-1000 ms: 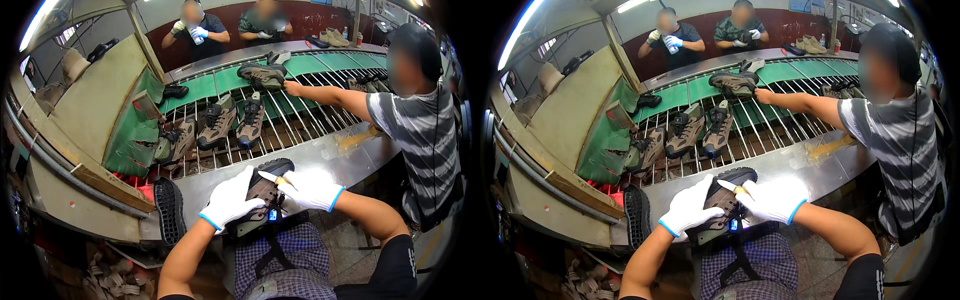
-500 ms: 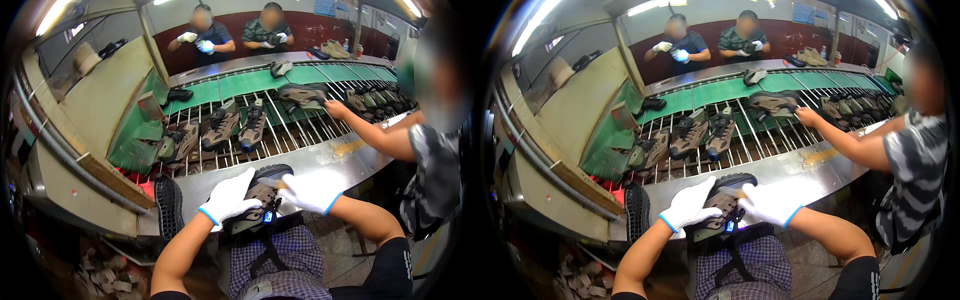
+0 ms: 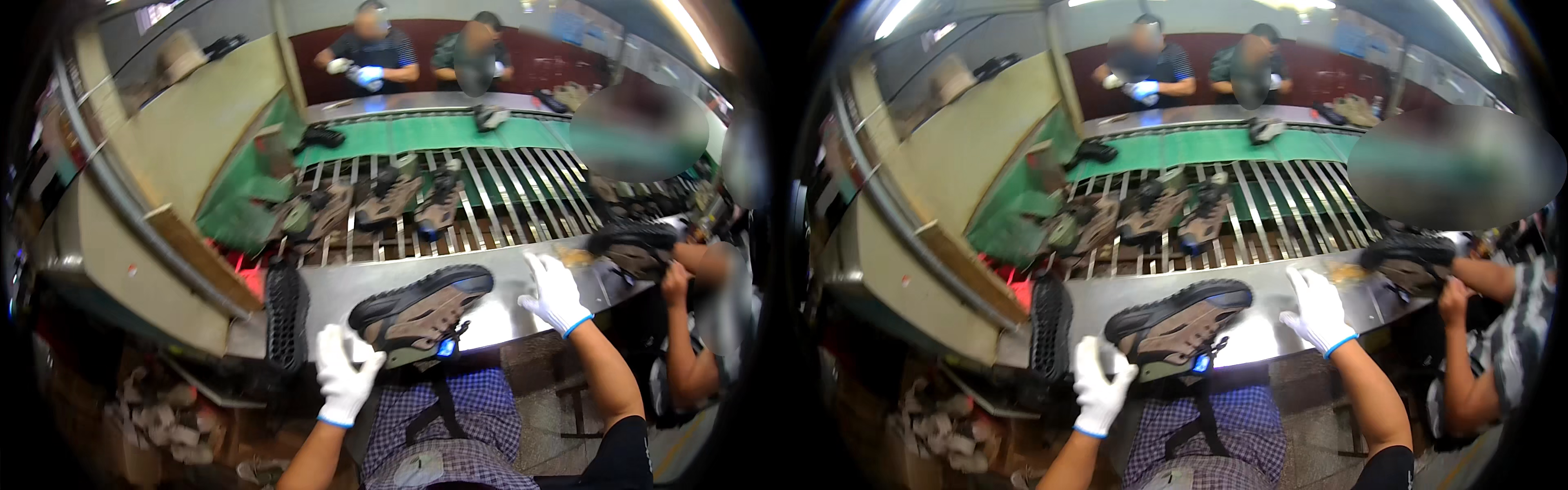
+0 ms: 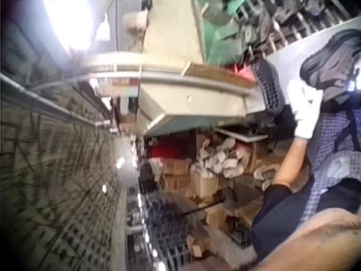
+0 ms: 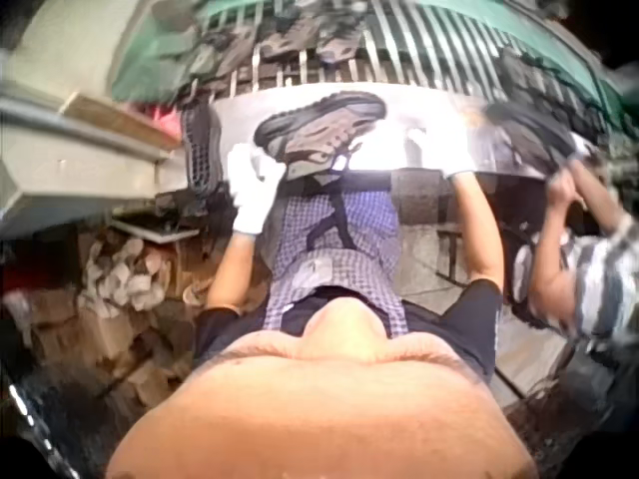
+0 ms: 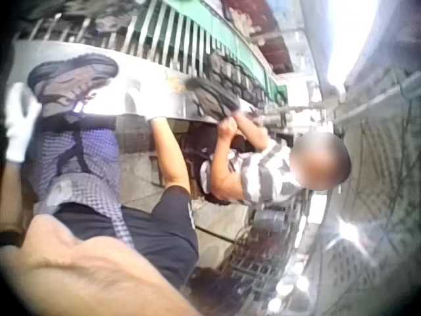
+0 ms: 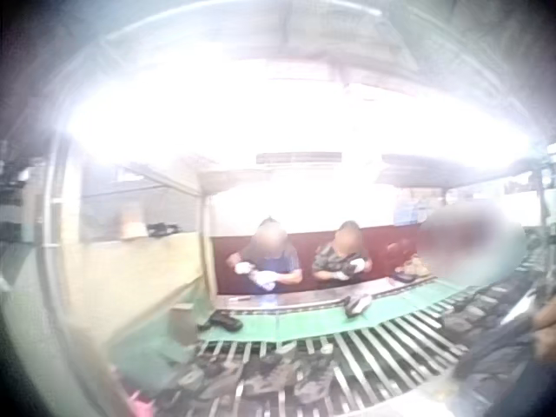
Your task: The person cleans the soles and sides of shoes using a tool and their gloved hands, then places the finished shoes onto a conveyor belt.
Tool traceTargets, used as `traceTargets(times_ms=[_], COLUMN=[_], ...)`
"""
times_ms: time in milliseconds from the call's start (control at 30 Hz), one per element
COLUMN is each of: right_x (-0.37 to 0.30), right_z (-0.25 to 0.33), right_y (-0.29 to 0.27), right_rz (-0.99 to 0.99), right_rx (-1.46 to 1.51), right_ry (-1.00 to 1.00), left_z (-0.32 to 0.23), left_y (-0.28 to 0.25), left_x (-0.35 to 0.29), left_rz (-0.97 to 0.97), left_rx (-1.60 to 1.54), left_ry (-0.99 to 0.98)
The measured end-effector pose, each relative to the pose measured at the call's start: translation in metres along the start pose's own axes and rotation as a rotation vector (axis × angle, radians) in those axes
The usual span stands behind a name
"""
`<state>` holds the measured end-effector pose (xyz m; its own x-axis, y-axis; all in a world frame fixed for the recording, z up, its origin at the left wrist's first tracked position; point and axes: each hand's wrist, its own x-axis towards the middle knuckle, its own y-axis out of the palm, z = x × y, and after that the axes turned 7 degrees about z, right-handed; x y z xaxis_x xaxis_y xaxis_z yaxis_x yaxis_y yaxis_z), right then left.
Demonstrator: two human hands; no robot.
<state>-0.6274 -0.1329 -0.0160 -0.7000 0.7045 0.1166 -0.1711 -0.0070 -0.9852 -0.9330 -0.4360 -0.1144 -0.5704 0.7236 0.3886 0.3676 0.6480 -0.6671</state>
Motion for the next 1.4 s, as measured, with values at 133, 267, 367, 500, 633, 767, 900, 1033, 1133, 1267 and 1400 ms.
traceTargets(times_ms=[133,267,367,500,633,767,900,1033,1133,1267,1400], right_x=[0.056,0.047,0.045,0.107,0.166,0.147,0.121,0.087,0.068,0.047,0.054], right_z=[0.061,0.095,0.107,0.127,0.079,0.063,0.070,0.078,0.081,0.092,0.082], right_y=[0.021,0.011,0.008,-0.037,-0.060,-0.082,-0.080,-0.054,-0.019,0.001,-0.022], right_rz=[0.107,0.290,0.363,-0.001,-0.230,0.027,-0.044,-0.252,-0.299,-0.037,-0.184], right_rx=[0.179,0.380,0.660,1.005,0.567,0.556,0.697,0.765,0.791,0.842,1.021], right_ry=[-0.218,-0.122,-0.157,-0.303,-0.475,-0.304,-0.187,-0.229,-0.217,-0.161,-0.326], left_z=[-0.005,-0.063,-0.095,-0.141,-0.172,-0.186,-0.186,-0.169,-0.165,-0.150,-0.144], left_y=[0.050,-0.030,-0.066,-0.068,-0.026,0.004,0.011,0.000,-0.009,-0.025,-0.033], left_x=[-0.011,0.051,0.098,0.133,0.165,0.174,0.168,0.165,0.174,0.177,0.162], left_rz=[0.165,0.191,0.048,0.052,0.136,0.103,0.073,0.105,0.185,0.194,0.200], left_rx=[0.431,-0.283,-0.355,-0.279,-0.194,-0.213,-0.297,-0.387,-0.409,-0.427,-0.488], left_ry=[0.021,-0.414,-0.190,0.019,0.205,0.346,0.425,0.418,0.285,0.122,0.200])
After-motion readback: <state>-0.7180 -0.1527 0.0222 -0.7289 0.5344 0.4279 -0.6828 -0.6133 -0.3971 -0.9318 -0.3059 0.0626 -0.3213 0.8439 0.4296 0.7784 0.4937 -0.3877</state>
